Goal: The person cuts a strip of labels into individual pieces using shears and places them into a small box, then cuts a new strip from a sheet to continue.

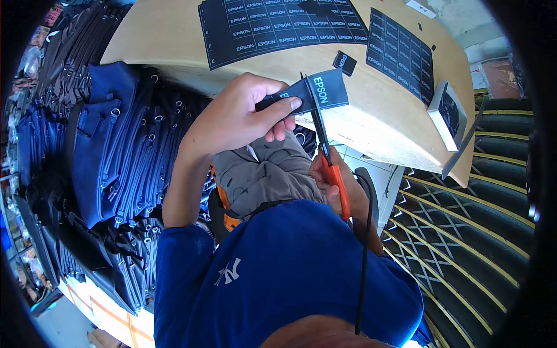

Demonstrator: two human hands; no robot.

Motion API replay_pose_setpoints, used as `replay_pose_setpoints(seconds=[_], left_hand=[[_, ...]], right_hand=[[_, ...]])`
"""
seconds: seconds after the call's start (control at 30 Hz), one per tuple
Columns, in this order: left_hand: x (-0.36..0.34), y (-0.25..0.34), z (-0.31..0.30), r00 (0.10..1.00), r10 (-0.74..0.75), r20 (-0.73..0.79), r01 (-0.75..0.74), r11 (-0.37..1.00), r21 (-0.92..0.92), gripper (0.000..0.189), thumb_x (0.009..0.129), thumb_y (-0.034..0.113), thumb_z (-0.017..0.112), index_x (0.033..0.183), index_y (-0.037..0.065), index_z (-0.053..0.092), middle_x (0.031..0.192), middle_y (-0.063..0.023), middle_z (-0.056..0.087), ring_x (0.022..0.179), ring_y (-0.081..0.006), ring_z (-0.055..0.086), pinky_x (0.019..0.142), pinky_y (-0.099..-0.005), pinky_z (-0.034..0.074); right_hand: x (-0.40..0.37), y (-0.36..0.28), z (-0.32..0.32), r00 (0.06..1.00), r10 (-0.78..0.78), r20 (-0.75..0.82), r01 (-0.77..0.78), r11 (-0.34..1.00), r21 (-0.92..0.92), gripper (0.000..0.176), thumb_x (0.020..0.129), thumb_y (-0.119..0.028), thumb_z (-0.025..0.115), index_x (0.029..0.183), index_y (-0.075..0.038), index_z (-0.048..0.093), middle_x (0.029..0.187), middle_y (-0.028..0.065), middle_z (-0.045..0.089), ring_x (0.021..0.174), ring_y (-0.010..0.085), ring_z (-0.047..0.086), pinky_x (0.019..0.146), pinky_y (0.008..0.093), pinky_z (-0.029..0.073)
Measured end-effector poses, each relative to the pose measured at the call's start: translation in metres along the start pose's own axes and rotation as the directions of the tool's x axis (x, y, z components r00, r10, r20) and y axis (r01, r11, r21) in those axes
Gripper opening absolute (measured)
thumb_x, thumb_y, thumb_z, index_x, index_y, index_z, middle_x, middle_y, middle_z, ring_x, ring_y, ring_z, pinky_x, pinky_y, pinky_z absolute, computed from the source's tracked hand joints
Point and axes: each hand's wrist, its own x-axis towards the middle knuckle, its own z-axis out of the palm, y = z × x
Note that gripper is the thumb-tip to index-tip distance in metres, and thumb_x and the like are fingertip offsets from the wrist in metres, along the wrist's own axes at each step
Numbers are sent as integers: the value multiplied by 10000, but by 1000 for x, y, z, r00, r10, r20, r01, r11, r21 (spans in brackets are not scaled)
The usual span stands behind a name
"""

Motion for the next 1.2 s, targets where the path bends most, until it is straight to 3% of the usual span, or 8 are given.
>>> replay_pose_setpoints(seconds=[0.17,0.27,0.37,0.43,0.9,0.97,1.03,1.2], left_hand=[[2,-2,-2,1000,3,10,-3,1000,-15,247,916,142,526,791,-55,604,654,-55,608,551,-68,558,490,-204,451],[5,-3,-5,999,19,37,-18,999,-28,248,916,148,531,788,-50,607,651,-49,607,551,-64,555,488,-199,447],[9,-1,-7,998,3,66,-1,1000,-29,242,913,151,539,789,-44,611,653,-45,608,547,-60,550,485,-195,442],[12,0,-7,998,22,55,-19,998,-52,211,906,163,563,808,-17,610,645,-10,581,508,-38,511,435,-175,398],[67,10,-32,982,78,174,-79,997,-4,227,900,183,577,790,-12,611,634,-25,588,479,-30,494,424,-177,393],[78,15,-36,978,85,190,-85,996,-8,234,899,192,580,787,-11,612,632,-25,588,476,-30,493,423,-177,393],[89,22,-41,980,23,196,-30,999,33,247,896,206,584,783,-11,613,626,-23,586,478,-34,496,428,-178,397],[123,30,-56,960,87,266,-106,993,57,261,895,209,585,759,-12,613,617,-21,580,479,-38,498,435,-179,401]], right_hand=[[1,1,1,1000,2,-14,-1,999,50,735,737,-734,489,885,-17,426,664,31,450,578,137,449,528,279,371],[2,-2,2,999,28,-37,-25,996,86,594,816,-604,524,867,-17,450,637,37,453,555,133,451,517,271,369],[4,-7,1,993,-4,-117,-4,998,-67,466,866,-478,543,839,-18,475,631,49,457,554,125,455,513,274,369],[3,-6,1,991,64,-116,-61,998,34,406,891,-412,534,821,-15,486,613,54,453,548,124,454,504,274,364],[27,-12,-16,969,22,-248,-40,997,-69,362,910,-333,530,760,-8,477,567,86,432,458,176,402,457,307,338],[33,-15,-21,957,78,-280,-91,995,-34,358,909,-320,537,750,-6,474,559,88,425,453,176,398,458,309,338],[42,-19,-26,952,-11,-307,-15,996,-84,353,909,-305,542,740,-3,473,527,93,419,439,177,403,452,316,342],[61,-36,-36,901,14,-433,-100,979,-176,315,892,-252,579,746,10,482,484,122,417,400,218,408,431,331,344]])
